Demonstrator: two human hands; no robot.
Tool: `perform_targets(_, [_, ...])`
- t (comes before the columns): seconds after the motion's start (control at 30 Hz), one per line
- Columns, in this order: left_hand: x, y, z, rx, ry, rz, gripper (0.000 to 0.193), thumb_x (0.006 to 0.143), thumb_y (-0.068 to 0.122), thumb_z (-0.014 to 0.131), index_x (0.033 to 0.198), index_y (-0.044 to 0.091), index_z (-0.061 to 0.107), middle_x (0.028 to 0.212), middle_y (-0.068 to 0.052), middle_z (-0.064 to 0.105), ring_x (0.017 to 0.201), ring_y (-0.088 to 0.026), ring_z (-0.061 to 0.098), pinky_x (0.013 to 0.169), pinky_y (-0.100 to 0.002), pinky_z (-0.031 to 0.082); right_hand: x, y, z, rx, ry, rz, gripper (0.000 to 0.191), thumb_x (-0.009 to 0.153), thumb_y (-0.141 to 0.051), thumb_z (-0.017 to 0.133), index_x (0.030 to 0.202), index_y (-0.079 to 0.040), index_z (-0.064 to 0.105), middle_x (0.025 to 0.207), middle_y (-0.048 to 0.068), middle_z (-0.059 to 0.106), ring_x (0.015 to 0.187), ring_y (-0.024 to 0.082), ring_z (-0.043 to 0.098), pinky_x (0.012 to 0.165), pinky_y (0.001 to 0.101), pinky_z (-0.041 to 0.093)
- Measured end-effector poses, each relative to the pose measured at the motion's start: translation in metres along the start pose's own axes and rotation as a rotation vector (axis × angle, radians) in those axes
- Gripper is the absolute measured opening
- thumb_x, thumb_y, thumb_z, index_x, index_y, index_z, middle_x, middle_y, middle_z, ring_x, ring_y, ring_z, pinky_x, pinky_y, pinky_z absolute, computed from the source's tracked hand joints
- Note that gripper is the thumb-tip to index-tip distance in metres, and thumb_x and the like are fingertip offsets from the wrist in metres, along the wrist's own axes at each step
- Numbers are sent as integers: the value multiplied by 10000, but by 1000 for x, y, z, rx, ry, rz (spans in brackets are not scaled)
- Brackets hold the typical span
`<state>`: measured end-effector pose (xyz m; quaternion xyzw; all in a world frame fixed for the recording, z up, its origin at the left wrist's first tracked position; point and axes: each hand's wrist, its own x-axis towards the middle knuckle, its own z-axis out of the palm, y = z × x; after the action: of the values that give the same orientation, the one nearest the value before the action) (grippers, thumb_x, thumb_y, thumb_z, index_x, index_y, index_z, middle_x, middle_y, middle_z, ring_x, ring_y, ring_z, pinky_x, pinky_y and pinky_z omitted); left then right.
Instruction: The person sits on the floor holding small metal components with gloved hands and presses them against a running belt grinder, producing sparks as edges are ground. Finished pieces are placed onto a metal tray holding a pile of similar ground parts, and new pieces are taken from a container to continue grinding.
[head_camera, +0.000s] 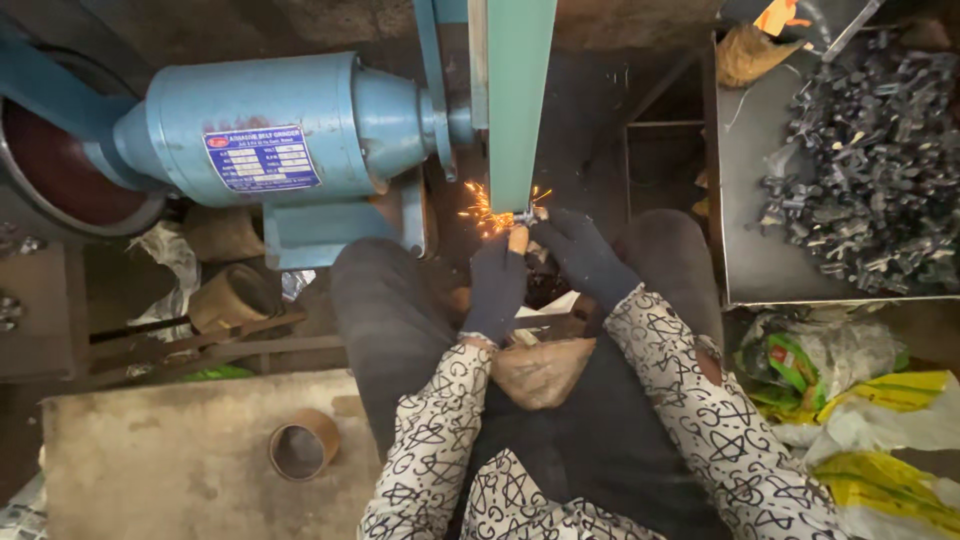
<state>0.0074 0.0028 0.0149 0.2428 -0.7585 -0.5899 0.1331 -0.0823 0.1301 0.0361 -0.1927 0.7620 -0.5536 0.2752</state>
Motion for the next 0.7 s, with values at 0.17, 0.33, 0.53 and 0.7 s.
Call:
perform_targets(0.17, [-3,7,-2,-4,-44,-62,286,1006,267,582,1073,34,734,815,-120,762,757,-214,739,713,-369,559,0,2,-1,258,-55,75,247,1020,-190,595,1135,1,699,882,25,697,776,85,629,679,280,533])
perform_targets(0.33, [-3,13,-15,-161,-128,147,269,1036,140,564,1238,-10,656,1106,-98,730,1002,-172,686,865,-340,529,-15,-6,-9,109,-45,-36,210,1011,-164,612,1135,-20,702,927,3,716,831,41,600,734,241,521])
perform_targets(0.53, [-16,3,-18,-686,-170,-165,256,1058,160,593,1238,-3,672,1074,-29,691,930,-122,584,824,-283,482,-38,-15,16,315,-77,41,193,983,-174,618,1112,-48,688,951,-20,726,876,42,654,791,230,533])
perform_targets(0.7, [-10,0,-21,-393,-68,18,246,1079,217,595,1153,-1,682,1025,-37,704,929,-83,609,826,-264,507,-25,-8,13,143,29,28,247,1054,-225,550,1033,-28,697,808,46,700,723,97,628,668,284,518])
